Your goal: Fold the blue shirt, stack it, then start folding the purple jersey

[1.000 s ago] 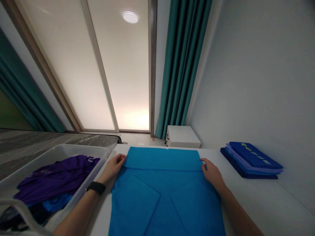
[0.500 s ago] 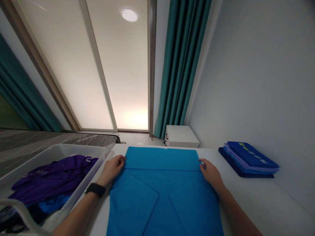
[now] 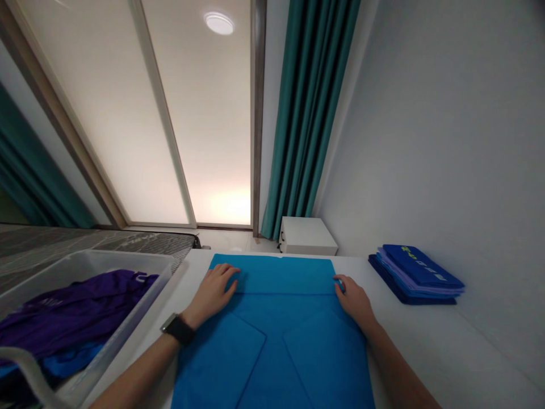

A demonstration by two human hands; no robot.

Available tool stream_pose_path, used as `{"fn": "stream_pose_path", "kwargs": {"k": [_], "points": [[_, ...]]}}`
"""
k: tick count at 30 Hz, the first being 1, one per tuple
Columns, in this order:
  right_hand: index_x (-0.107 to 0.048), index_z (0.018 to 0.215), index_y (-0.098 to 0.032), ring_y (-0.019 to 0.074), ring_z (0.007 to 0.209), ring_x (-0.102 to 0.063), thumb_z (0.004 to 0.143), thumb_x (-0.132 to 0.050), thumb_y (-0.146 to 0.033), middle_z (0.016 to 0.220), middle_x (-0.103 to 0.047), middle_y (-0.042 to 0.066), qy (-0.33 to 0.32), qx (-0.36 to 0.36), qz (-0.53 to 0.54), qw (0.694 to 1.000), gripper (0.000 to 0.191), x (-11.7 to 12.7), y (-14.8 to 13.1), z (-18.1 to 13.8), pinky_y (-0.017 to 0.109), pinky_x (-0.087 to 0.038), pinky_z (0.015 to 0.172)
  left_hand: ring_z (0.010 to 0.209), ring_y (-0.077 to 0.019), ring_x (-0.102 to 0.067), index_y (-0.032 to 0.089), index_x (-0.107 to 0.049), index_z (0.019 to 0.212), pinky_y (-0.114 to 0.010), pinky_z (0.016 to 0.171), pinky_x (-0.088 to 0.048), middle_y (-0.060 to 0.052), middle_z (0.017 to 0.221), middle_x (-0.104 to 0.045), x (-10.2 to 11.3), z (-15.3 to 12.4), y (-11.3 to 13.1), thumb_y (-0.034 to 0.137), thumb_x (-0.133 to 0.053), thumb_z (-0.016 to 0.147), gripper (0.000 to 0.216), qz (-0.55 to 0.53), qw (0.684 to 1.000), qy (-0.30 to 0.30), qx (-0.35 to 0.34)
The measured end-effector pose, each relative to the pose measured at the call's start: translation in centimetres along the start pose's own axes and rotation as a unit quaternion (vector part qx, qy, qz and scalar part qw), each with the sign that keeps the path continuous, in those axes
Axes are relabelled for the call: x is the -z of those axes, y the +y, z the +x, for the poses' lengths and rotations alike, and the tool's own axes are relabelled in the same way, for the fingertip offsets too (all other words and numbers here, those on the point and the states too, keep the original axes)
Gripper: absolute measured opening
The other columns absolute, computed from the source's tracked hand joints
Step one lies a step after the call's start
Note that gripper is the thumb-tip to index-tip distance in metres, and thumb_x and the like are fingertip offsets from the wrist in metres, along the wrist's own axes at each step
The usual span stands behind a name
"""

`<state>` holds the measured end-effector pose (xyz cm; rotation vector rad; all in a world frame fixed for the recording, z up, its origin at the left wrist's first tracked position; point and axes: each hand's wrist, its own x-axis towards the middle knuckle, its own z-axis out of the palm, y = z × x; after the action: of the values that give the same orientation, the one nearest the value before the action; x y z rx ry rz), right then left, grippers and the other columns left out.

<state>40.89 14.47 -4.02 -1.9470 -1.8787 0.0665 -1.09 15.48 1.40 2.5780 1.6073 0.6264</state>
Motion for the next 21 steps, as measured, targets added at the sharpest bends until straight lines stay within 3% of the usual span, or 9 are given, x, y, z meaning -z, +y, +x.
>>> {"fn": "stream_pose_path", "kwargs": {"k": [4,8,13,21], "points": [[-0.061,0.113,-0.019,0.0193,0.08,-0.063,0.092,-0.034,-0.032,0.092,-0.069,0.006,0.015,-0.049,0.06,0.997,0.037,0.3,-0.2,0.0,0.027,-0.044,0.07,0.101,-0.024,-0.055,0.023,-0.062,0.112,-0.039,0.088,-0.042,-0.006,0.108,-0.063,-1.3,2.3,5.5,0.027,-0.043,0.093,0.026,-0.014,0.996,-0.058,-0.073],[-0.06,0.113,-0.019,0.019,0.074,-0.063,0.089,-0.036,-0.028,0.084,-0.068,0.004,0.024,-0.058,0.095,0.994,0.035,0.3,0.0,0.0,0.027,-0.043,0.068,0.1,-0.0228,-0.056,0.023,-0.063,0.11,-0.037,0.088,-0.042,-0.005,0.107,-0.063,-3.7,5.4,9.4,0.025,-0.045,0.093,0.025,-0.03,0.987,-0.093,-0.128],[-0.057,0.118,-0.016,0.0192,0.073,-0.063,0.09,-0.041,-0.026,0.078,-0.067,0.003,0.043,-0.06,0.064,0.995,0.034,0.2,-0.5,-0.2,0.027,-0.042,0.07,0.102,-0.0222,-0.057,0.022,-0.064,0.109,-0.035,0.091,-0.044,-0.006,0.106,-0.064,-6.8,11.0,12.4,0.021,-0.043,0.093,0.026,-0.026,0.974,-0.118,-0.19],[-0.057,0.119,-0.014,0.0204,0.086,-0.067,0.094,-0.039,-0.023,0.096,-0.072,0.009,0.055,-0.067,0.033,0.996,0.032,0.7,-1.6,-0.5,0.028,-0.042,0.076,0.108,-0.0229,-0.057,0.023,-0.061,0.122,-0.036,0.095,-0.044,-0.009,0.113,-0.062,-10.7,20.5,16.3,0.016,-0.034,0.097,0.038,-0.005,0.961,-0.147,-0.233]]}}
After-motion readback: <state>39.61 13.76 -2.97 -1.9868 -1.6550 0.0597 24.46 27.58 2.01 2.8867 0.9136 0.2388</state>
